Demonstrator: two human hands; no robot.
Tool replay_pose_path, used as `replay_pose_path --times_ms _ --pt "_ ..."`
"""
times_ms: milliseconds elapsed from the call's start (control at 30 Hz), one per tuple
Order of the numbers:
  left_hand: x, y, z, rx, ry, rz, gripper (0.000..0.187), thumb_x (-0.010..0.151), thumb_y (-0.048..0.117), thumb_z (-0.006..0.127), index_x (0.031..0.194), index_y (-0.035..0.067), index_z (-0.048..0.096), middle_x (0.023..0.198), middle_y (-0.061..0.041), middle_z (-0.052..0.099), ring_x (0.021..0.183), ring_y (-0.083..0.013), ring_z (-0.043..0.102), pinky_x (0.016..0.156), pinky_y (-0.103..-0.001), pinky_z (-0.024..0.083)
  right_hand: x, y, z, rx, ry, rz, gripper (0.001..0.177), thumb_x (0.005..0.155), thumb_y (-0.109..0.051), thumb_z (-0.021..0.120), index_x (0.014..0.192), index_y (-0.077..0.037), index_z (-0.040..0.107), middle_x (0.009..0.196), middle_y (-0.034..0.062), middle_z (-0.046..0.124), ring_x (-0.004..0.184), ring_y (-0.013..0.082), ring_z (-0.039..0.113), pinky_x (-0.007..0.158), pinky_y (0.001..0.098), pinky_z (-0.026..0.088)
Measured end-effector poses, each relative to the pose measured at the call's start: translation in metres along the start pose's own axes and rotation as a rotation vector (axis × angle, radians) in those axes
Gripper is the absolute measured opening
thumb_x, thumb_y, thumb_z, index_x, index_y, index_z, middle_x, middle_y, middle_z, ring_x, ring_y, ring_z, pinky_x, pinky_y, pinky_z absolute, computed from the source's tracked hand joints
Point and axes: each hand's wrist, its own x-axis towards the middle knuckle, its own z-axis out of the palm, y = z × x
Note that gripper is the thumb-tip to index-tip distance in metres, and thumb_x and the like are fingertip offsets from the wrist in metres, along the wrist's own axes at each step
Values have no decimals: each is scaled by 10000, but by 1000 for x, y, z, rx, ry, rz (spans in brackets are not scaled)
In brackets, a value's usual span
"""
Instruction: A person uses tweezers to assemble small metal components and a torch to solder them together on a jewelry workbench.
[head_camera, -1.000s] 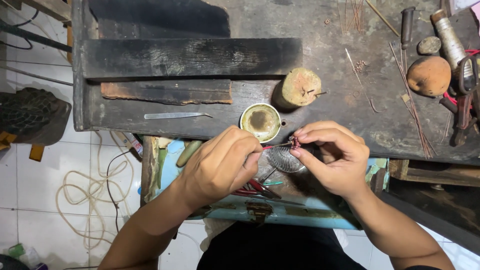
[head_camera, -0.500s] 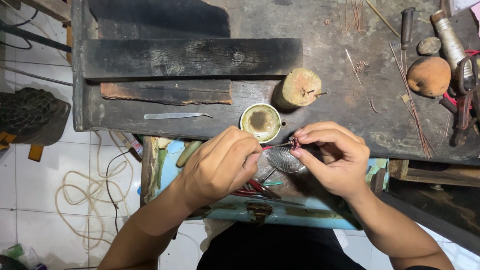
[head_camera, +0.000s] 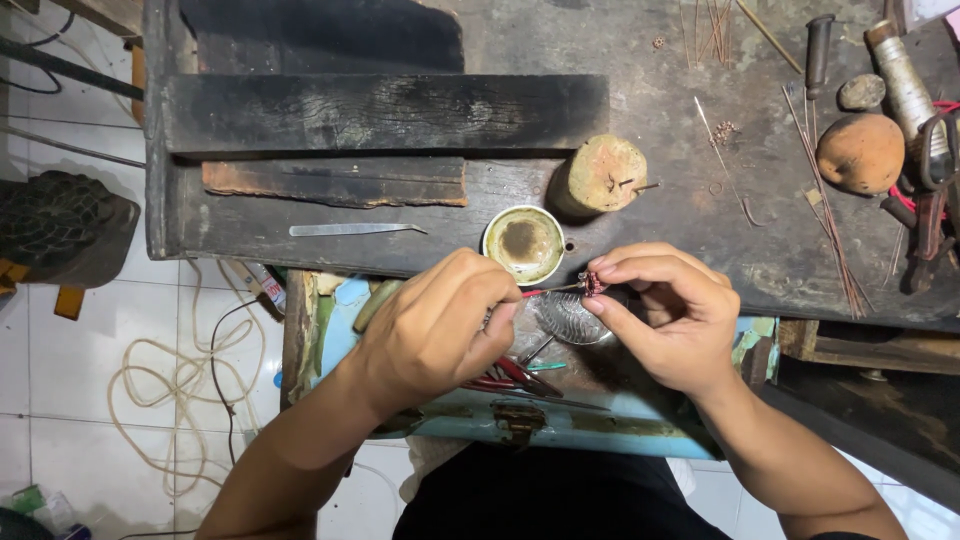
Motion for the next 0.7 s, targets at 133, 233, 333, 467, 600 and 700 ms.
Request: replay_pose_path --times_ms 133,233,333,467,600,700 --pt "-6 -10 -3 -45 -4 -132 101 988 45 576 938 -12 642 763 -129 584 608 -332 621 576 -399 561 2 -4 0 -35 12 14 195 797 64 842 930 95 702 919 224 727 871 278 759 770 342 615" --pt "-8 -13 -5 -24 -72 -272 33 966 12 604 945 10 630 745 -117 566 628 -319 650 587 -383 572 2 -3 0 -41 12 -2 181 815 54 830 943 91 707 934 231 730 866 272 756 756 343 619" --pt "-9 -14 -5 -24 -95 -324 4 956 1 615 953 4 614 739 -141 568 644 -354 660 579 -407 568 2 -5 0 -66 15 12 168 825 48 822 949 88 716 940 232 741 839 253 754 740 332 621" --pt "-9 -14 -3 -21 -119 -357 8 957 14 617 956 11 610 744 -145 580 658 -360 673 586 -410 575 0 -4 -2 -41 25 38 164 830 61 810 960 93 714 946 235 739 818 233 745 731 332 624" --pt "-12 -16 -2 -3 -136 -381 15 949 30 619 961 40 620 748 -114 583 656 -320 677 589 -379 583 4 -6 -2 -23 17 42 191 812 79 818 967 109 711 964 249 733 796 235 749 733 327 634" --pt "-13 -16 -2 -6 -143 -386 16 945 27 622 956 38 624 745 -114 586 653 -318 679 586 -382 581 3 -7 -3 -30 25 57 186 811 83 816 965 105 714 966 249 734 781 231 750 721 327 637"
